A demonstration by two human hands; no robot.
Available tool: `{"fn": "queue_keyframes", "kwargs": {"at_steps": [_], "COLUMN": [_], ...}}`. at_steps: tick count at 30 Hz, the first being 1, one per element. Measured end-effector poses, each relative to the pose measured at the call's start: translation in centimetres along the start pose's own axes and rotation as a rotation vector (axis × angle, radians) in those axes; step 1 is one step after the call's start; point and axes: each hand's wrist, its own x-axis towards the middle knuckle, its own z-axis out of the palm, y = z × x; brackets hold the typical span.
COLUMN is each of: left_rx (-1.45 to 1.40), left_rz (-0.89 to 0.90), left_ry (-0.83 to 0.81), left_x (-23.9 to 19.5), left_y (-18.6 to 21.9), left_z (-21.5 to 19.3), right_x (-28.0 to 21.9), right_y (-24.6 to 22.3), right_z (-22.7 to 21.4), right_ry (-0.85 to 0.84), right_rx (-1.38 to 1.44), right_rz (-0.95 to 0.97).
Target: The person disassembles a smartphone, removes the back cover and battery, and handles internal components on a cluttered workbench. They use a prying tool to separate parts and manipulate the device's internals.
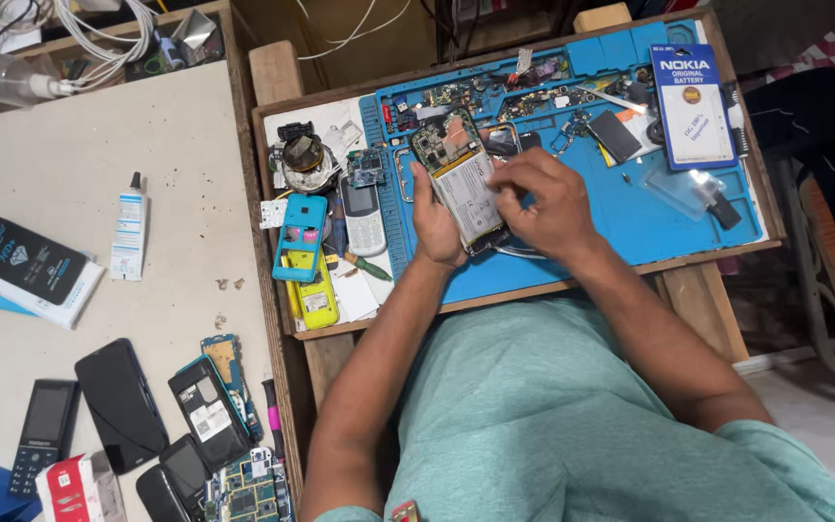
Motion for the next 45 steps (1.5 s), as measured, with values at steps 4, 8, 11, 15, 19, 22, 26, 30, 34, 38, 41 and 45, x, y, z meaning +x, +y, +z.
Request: {"fn": "queue_keyframes", "kwargs": {"at_steps": [4, 8, 11, 15, 19, 22, 26, 30, 34, 38, 41, 45], "left_rx": [0.028, 0.142, 0.124, 0.006, -0.091, -0.096, -0.077, -0.106, -0.043, -0.02, -0.155, 0.049], "left_rz": [0.048, 0.045, 0.083, 0.019, -0.052, -0.051, -0.079, -0.134, -0.168, -0.155, -0.101, -0.272], "left_ry": [-0.039, 0.181, 0.177, 0.222, -0.004, 0.0, 0.009, -0.042, -0.018, 0.021, -0.196, -0.036], "left_x": [0.2, 0.2, 0.4, 0.2, 0.1, 0.0, -0.4, -0.2, -0.4, -0.6, -1.1, -0.9], "left_y": [-0.2, 0.2, 0.2, 1.2, 2.1, 2.1, 2.1, 2.2, 2.0, 0.8, -0.3, -1.3], "left_z": [-0.7, -0.3, 0.5, 1.4, 1.9, 1.9, 2.7, 3.9, 3.7, 1.7, -0.4, -2.3], "right_x": [0.0, 0.4, -0.4, -2.5, -5.1, -7.1, -7.8, -5.4, -2.4, -0.1, 1.1, 2.1], "right_y": [-1.5, -1.8, -0.7, 1.9, 6.0, 8.1, 7.6, 5.2, 2.2, -0.7, -2.8, -3.4], "right_z": [-1.1, -1.1, -0.3, -1.7, -7.5, -9.7, -9.7, -9.2, -6.6, -3.1, -1.5, -0.1], "right_ry": [0.028, 0.028, 0.061, 0.174, 0.173, 0.033, -0.046, -0.001, 0.133, -0.038, -0.219, -0.267], "right_rx": [0.027, 0.175, 0.197, 0.214, 0.403, 0.359, 0.209, -0.327, -0.211, 0.156, 0.21, 0.218], "right_rz": [0.04, 0.013, 0.088, 0.204, 0.463, 0.541, 0.547, 0.313, 0.166, 0.123, 0.271, 0.189]}}
